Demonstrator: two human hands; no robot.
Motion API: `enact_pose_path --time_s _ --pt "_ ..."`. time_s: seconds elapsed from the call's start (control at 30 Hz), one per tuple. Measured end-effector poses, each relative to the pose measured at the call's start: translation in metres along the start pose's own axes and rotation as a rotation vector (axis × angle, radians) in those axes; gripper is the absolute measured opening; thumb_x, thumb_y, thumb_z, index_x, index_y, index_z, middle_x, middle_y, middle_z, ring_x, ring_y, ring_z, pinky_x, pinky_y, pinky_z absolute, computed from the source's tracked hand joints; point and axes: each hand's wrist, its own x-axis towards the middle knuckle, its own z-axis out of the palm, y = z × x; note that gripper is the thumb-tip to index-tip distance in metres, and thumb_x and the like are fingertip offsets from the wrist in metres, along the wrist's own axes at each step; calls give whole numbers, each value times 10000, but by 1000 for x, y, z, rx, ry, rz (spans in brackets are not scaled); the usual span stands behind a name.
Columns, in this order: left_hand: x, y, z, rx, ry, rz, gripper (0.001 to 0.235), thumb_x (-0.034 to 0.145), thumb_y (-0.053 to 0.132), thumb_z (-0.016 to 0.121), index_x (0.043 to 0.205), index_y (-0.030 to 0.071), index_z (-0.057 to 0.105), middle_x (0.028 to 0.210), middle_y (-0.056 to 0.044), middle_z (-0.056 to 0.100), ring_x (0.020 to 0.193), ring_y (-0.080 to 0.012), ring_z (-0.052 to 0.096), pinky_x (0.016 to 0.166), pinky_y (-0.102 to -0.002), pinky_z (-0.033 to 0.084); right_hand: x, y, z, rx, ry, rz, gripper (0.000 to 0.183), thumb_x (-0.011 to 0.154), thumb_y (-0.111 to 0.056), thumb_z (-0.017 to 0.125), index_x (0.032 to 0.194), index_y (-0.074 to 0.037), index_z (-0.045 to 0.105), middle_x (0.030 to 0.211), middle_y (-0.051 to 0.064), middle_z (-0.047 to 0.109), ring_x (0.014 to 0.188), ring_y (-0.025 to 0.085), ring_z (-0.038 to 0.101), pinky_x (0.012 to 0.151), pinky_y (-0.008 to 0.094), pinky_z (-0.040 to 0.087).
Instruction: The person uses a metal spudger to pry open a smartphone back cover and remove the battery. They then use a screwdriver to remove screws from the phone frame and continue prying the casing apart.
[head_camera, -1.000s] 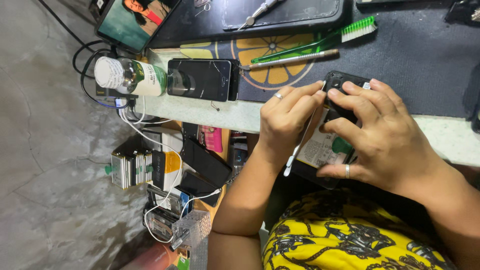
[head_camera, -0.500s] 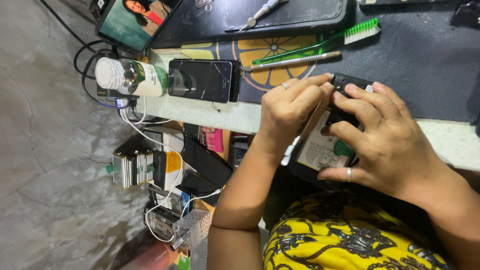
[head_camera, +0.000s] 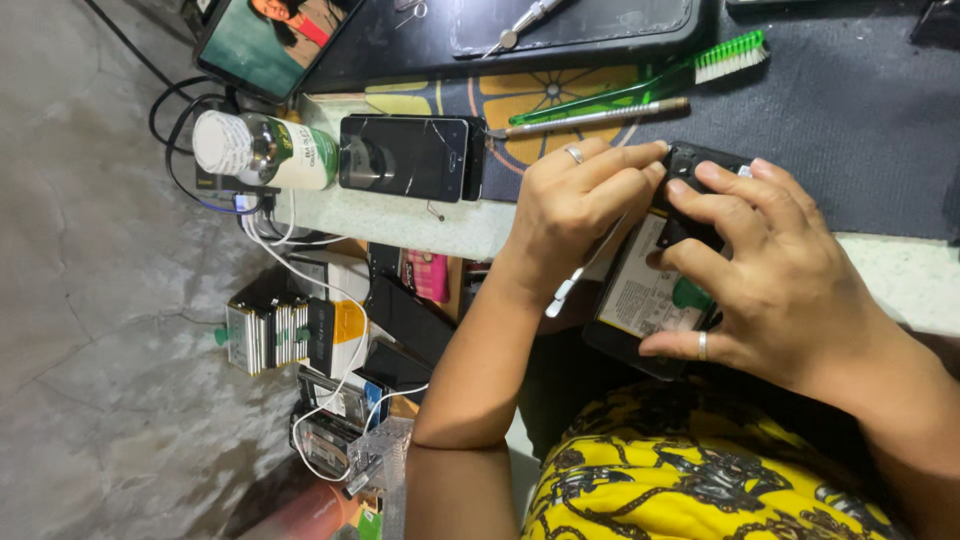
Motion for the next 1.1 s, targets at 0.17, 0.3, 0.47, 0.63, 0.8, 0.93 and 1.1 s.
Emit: enact_pose_path --time_s 0.17,0.3,0.47,0.63,0.8,0.93,1.1 --pt "-1 14 -1 76 -9 -29 143 881 69 750 1002 32 684 1131 -88 712 925 -253 681 777 -379 531 1 0 0 2 2 2 688 633 -638 779 1006 -71 663 1385 189 561 1387 411 456 1183 591 352" --pt "0 8 4 42 -9 -21 136 895 76 757 1002 40 682 1145 -79 712 932 -235 681 774 -347 540 -2 3 1 7 2 -17 683 652 -632 779 1013 -65 660 1371 196 559 1395 413 450 1185 596 353" --pt "8 -7 -3 28 -67 119 145 891 73 775 1008 37 697 1161 -81 718 895 -225 656 797 -358 532 0 3 2 20 -6 -8 680 646 -642 777 1000 -73 660 1324 196 570 1399 407 452 1195 599 348" --pt "11 -8 -10 -109 -54 94 110 920 38 787 964 46 686 1116 -66 726 868 -227 648 752 -336 533 0 1 1 25 9 -1 687 650 -665 767 1018 -92 677 1349 182 571 1395 399 459 1193 592 349" --pt "0 1 -4 -30 16 17 135 922 13 794 914 47 664 1080 -72 727 821 -230 647 697 -329 527 -1 3 1 21 6 1 682 673 -670 757 1040 -100 687 1400 173 562 1400 394 459 1192 591 346" --pt "1 -4 -4 -61 7 18 130 923 16 785 935 41 658 1096 -77 721 844 -236 649 722 -329 540 1 2 2 40 17 6 664 692 -673 729 1038 -108 675 1398 179 561 1398 390 456 1198 587 336" --pt "8 -12 1 -112 -10 23 145 918 -3 780 882 40 646 1048 -70 740 800 -231 635 749 -345 545 -2 4 4 23 -6 8 685 709 -703 708 1038 -104 668 1400 183 562 1404 395 455 1211 586 326"
